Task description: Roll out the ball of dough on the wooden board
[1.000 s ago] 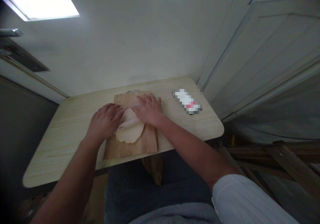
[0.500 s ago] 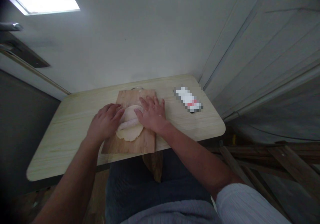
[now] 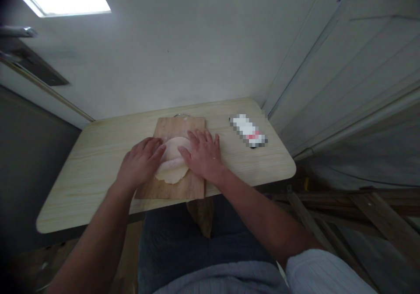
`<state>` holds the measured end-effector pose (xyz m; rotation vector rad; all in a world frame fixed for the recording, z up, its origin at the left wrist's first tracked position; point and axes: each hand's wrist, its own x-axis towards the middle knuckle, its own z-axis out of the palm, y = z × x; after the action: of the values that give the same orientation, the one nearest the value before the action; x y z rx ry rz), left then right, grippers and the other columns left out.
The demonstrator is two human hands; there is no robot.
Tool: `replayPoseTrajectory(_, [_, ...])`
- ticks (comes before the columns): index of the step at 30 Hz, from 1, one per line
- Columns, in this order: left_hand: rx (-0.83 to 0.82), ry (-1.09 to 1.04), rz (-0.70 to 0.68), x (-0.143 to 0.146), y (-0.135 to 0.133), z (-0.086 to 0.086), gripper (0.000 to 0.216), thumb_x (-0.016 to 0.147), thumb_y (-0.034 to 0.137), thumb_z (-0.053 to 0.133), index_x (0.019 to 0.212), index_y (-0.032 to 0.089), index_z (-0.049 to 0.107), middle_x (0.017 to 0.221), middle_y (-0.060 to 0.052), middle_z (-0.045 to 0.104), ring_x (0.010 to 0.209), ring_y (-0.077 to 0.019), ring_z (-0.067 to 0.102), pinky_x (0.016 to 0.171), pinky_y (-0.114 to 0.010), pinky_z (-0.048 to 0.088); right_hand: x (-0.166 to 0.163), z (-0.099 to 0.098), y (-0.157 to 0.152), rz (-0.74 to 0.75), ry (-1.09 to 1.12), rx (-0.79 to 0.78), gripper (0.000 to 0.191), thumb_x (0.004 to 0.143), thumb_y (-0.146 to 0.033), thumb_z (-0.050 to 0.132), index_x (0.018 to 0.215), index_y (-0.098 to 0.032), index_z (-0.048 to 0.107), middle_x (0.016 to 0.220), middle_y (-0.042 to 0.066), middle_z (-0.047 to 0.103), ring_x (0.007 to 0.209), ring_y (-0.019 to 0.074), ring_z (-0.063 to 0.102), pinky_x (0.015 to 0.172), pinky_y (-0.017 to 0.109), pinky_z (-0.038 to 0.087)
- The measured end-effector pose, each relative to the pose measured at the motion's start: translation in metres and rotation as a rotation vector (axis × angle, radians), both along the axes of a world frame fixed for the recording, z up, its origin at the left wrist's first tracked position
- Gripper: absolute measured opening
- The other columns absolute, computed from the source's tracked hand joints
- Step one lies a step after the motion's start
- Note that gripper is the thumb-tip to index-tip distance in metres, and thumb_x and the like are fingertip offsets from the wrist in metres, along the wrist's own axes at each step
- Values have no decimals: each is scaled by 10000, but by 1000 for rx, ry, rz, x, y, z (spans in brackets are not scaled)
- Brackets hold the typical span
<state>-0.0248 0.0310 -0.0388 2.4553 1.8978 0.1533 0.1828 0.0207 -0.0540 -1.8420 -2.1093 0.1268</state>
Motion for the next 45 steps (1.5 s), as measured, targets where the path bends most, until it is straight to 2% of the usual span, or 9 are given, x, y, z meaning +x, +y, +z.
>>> replayPoseTrajectory(11, [-30,-25,54,11,-19,12,500,1045,503,292,1428,269,513,1530,-113,505,1413,-321,451,1106,-570,414,3,-6,-16,2,-11,17,650,1036,-602,322,1526,-191,437,1574,118,464,1445,359,365,1189,616,211])
replayPoseTrajectory(27, [62,6,53,14,-32,5,559,1042,500,293,1463,191,494,1533,-148,510,1407,-331,461,1107,-541,421,4,-2,-32,9,-22,-11,652,1038,-597,339,1525,-175,435,1585,114,454,1464,350,363,1194,596,220])
replayPoseTrajectory(33, [115,-53,48,15,-38,6,518,1026,486,346,1432,215,520,1514,-145,535,1394,-331,482,1098,-545,432,4,-2,-38,14,-18,-2,649,1042,-592,331,1512,-162,454,1591,117,445,1467,349,355,1197,590,217])
replayPoseTrajectory(41, [121,-53,31,15,-47,5,553,1018,492,352,1455,184,495,1528,-151,518,1387,-352,480,1100,-549,426,6,-3,-48,25,0,-6,652,1032,-598,349,1503,-164,471,1592,125,440,1469,350,356,1197,592,212])
replayPoseTrajectory(45, [118,-59,24,15,-50,4,528,1016,485,361,1439,206,507,1522,-143,527,1392,-342,478,1103,-539,423,7,-3,-54,31,11,-5,650,1031,-589,351,1500,-156,475,1591,131,441,1466,353,361,1198,592,213])
